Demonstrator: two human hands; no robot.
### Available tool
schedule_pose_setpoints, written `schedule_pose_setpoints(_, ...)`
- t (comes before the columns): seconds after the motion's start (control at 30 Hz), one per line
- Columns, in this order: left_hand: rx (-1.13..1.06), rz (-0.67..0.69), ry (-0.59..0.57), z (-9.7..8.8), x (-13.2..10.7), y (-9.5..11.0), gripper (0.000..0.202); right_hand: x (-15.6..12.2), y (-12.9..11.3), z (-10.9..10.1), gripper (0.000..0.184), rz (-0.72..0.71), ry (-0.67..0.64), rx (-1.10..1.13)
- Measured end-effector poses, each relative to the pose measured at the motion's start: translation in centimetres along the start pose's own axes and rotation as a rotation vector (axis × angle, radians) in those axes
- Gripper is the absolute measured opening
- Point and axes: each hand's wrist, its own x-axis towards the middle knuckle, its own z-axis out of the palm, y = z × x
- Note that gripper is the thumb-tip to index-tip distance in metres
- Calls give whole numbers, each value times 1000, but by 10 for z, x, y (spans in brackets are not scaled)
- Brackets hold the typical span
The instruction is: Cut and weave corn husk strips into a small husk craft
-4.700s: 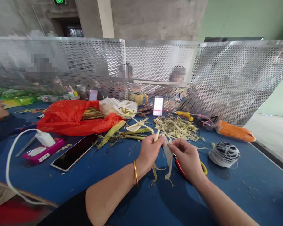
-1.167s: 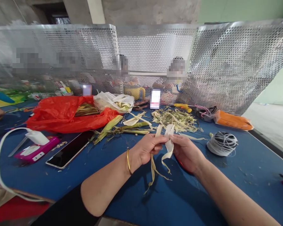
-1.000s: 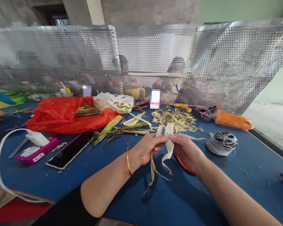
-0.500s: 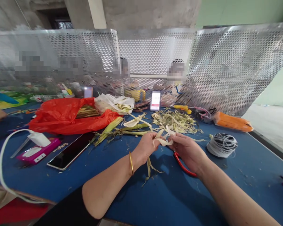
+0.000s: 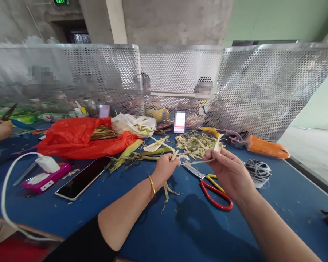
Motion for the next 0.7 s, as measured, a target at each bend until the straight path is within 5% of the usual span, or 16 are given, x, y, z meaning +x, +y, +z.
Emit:
schedule_pose_setpoints(0.47, -257, -106, 277, -25, 18, 11, 11, -5, -19, -1, 20, 22, -22, 107)
schedule_pose_setpoints(0.7, -386, -155, 254, -33, 20, 20, 15, 0, -32, -20, 22, -205, 225, -16)
